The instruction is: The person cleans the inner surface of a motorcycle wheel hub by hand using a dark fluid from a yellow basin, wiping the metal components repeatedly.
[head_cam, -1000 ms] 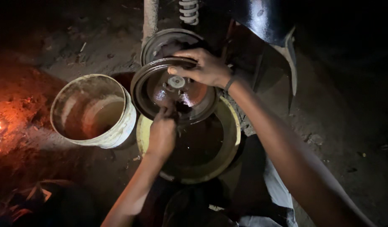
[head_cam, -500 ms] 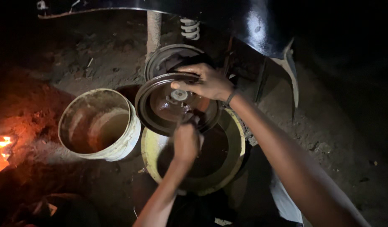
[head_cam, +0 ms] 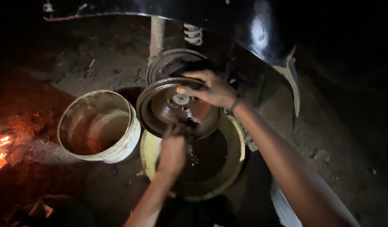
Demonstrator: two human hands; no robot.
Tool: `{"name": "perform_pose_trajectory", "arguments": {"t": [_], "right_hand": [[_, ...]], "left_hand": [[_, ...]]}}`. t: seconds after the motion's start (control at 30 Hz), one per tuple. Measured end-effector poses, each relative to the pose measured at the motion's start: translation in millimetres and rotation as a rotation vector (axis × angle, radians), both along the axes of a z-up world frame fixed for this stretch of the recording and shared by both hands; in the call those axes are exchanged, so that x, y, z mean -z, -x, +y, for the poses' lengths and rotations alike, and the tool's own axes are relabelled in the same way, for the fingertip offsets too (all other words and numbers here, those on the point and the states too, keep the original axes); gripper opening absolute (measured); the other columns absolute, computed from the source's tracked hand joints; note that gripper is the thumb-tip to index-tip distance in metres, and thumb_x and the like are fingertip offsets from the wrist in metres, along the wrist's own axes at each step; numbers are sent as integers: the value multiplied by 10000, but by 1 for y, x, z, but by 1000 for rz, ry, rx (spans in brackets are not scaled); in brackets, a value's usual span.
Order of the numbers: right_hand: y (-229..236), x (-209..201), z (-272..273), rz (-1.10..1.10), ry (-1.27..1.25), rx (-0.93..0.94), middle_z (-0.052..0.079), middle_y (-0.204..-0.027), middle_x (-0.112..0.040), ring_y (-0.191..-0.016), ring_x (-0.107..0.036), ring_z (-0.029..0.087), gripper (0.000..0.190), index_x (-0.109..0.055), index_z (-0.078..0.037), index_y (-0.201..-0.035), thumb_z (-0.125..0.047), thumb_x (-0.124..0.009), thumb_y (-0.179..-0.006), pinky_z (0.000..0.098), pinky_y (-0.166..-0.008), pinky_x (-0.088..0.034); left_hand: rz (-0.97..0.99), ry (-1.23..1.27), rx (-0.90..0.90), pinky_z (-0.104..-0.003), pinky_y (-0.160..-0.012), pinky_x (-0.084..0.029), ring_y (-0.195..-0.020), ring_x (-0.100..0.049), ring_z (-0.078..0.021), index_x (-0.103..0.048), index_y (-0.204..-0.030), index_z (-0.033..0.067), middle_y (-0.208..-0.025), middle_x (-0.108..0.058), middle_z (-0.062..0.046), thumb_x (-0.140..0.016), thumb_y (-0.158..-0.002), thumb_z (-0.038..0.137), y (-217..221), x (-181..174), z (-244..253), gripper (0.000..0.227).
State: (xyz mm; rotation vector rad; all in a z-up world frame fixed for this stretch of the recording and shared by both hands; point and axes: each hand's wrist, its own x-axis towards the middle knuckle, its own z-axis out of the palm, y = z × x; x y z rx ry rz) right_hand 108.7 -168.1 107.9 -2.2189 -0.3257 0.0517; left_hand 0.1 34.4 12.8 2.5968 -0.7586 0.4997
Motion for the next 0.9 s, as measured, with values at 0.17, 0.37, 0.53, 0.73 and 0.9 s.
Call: {"name": "perform_pose_trajectory", "arguments": {"t": [0.17,0.37,0.53,0.73,0.9], "right_hand": [[7,5,-3,-26,-146,-52,151,-1504,-604,-1439,-533,309,934,-639,-134,-1411,-775,-705,-736,493,-1205,-367],[6,11,-5,28,-165,16,172,-1469,-515,-1369,-464,320,871,-646,-111,-1396,-670,-749,-736,490,-1081,-434],[15,27,-11,-64,-346,-20,170,-1425,-652,-1395,-555,283,910,-628,-17,-1389,-672,-752,-770,445,-1204,-358],[15,28,-13,2,-271,-25,171,-1400,-653,-1351,-583,294,942,-600,-33,-1417,-681,-743,-748,437,-1170,-390],[24,46,-17,-40,-386,83,199,-1439,-605,-1382,-527,310,978,-596,-15,-1413,-722,-726,-750,441,-1170,-366]], "left_hand": [[166,50,-179,-512,-931,-514,-1081,-603,-465,-735,-948,-16,-1144,-674,-258,-744,-640,70,1,-16,-22,320],[149,402,-26,-531,-883,-500,-1062,-599,-492,-699,-1029,-104,-1076,-664,-325,-636,-716,-27,11,-20,-21,329],[35,60,-166,-489,-933,-534,-1090,-638,-444,-703,-814,-59,-1127,-673,-355,-568,-732,-15,-19,24,-15,164],[400,222,-227,-482,-925,-542,-1075,-672,-386,-717,-1041,-51,-1132,-713,-281,-509,-830,-48,-9,28,-25,296],[-172,121,-113,-508,-979,-486,-1136,-556,-485,-724,-1148,-4,-1236,-647,-295,-535,-642,-53,-1,3,-17,542]]}}
